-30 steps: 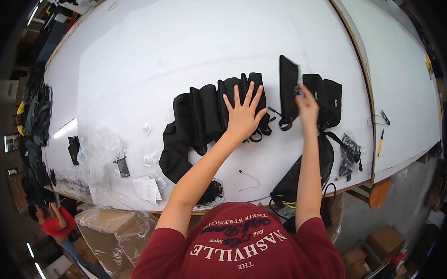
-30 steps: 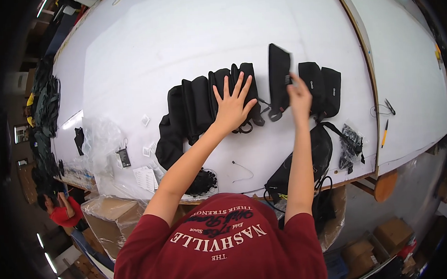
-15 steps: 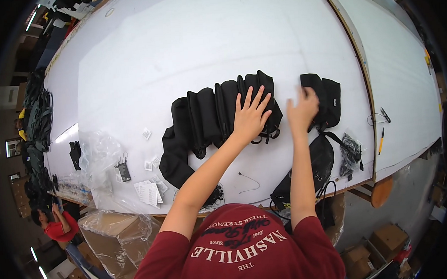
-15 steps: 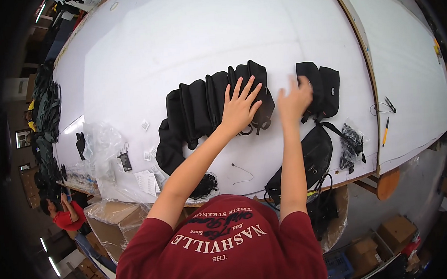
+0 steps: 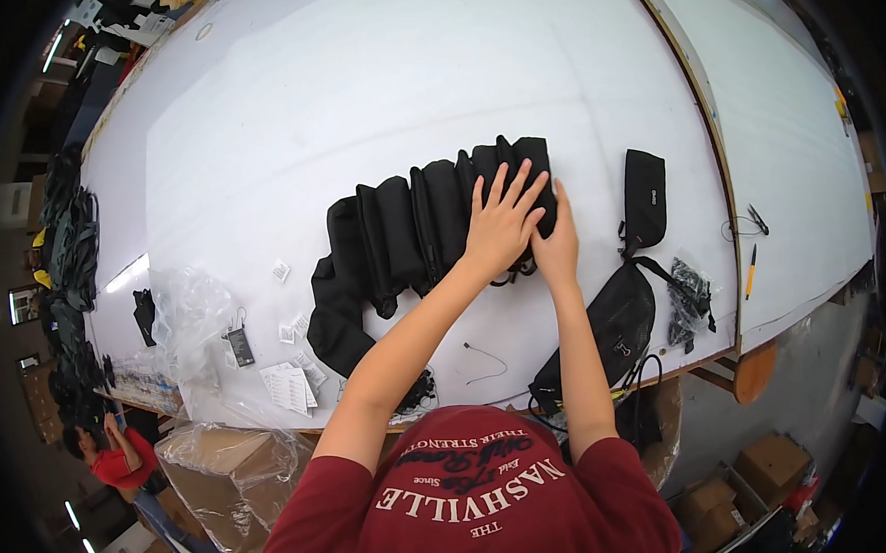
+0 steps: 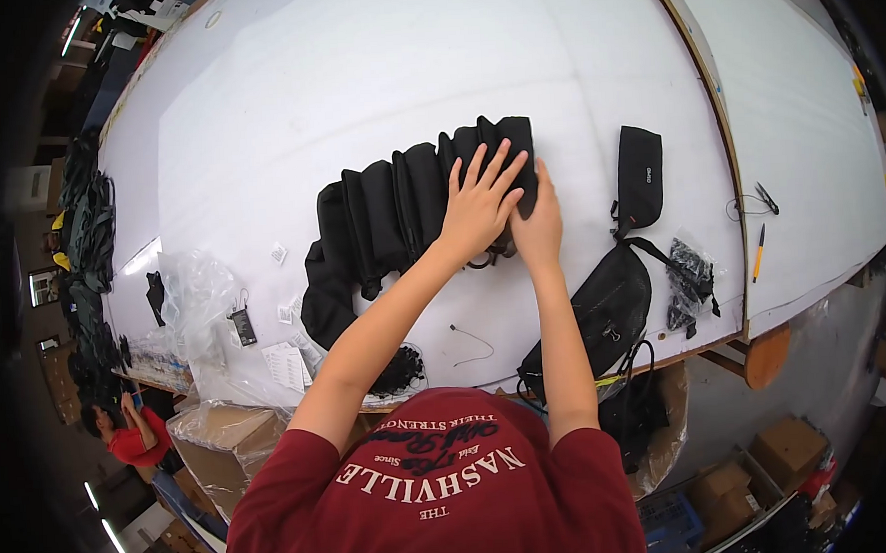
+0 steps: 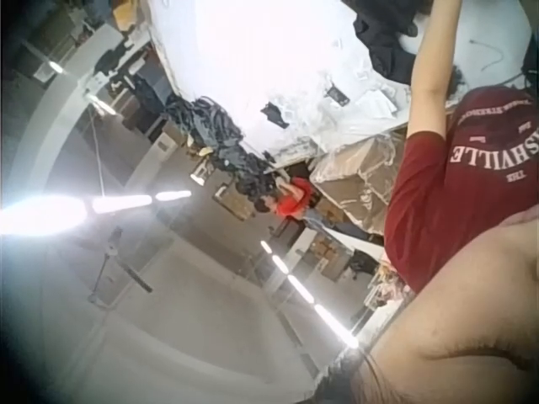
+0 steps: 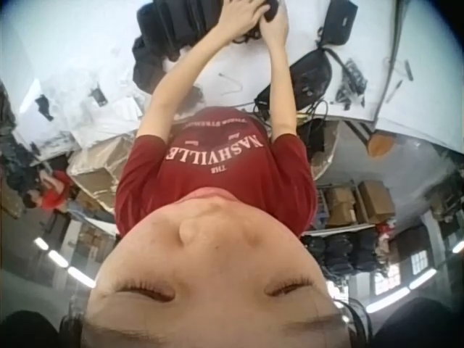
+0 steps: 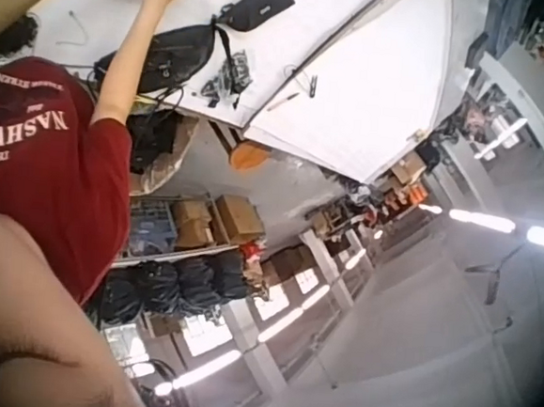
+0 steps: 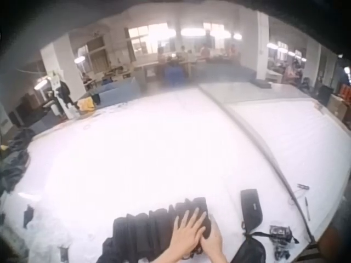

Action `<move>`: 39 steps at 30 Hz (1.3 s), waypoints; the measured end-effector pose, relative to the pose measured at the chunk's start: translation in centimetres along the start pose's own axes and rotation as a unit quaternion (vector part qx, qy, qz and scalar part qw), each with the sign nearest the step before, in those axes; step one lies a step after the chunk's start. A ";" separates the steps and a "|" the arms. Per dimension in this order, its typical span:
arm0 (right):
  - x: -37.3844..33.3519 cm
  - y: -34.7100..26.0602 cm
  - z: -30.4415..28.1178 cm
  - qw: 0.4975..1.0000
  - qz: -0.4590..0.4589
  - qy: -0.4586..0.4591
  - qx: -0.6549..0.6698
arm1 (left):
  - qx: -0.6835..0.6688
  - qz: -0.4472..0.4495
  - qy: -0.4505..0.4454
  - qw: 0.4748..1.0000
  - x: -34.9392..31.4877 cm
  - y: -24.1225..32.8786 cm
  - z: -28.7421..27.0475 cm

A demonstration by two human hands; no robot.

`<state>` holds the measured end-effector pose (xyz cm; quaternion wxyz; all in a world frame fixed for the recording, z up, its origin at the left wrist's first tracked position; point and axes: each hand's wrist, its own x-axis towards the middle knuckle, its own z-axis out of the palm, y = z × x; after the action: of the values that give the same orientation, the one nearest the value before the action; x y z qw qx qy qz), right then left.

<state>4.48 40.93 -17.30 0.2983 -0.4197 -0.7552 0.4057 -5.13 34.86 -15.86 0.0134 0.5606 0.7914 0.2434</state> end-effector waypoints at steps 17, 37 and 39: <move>5.5 9.0 -9.9 0.989 0.131 0.026 -0.070 | -0.016 -0.349 0.203 0.915 -8.9 -8.3 -10.9; 0.7 -0.1 0.0 0.941 0.180 -0.241 0.155 | -0.302 -0.440 -0.066 0.843 -10.1 -12.9 -8.9; 0.8 -0.2 -0.3 0.923 0.196 -0.278 0.181 | -0.337 -0.386 -0.065 0.856 -9.4 -12.8 -8.4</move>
<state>4.24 41.67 -16.91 0.0618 -0.3689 -0.6238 0.6863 -15.35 20.09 -15.91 0.3455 0.1853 0.8113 0.4337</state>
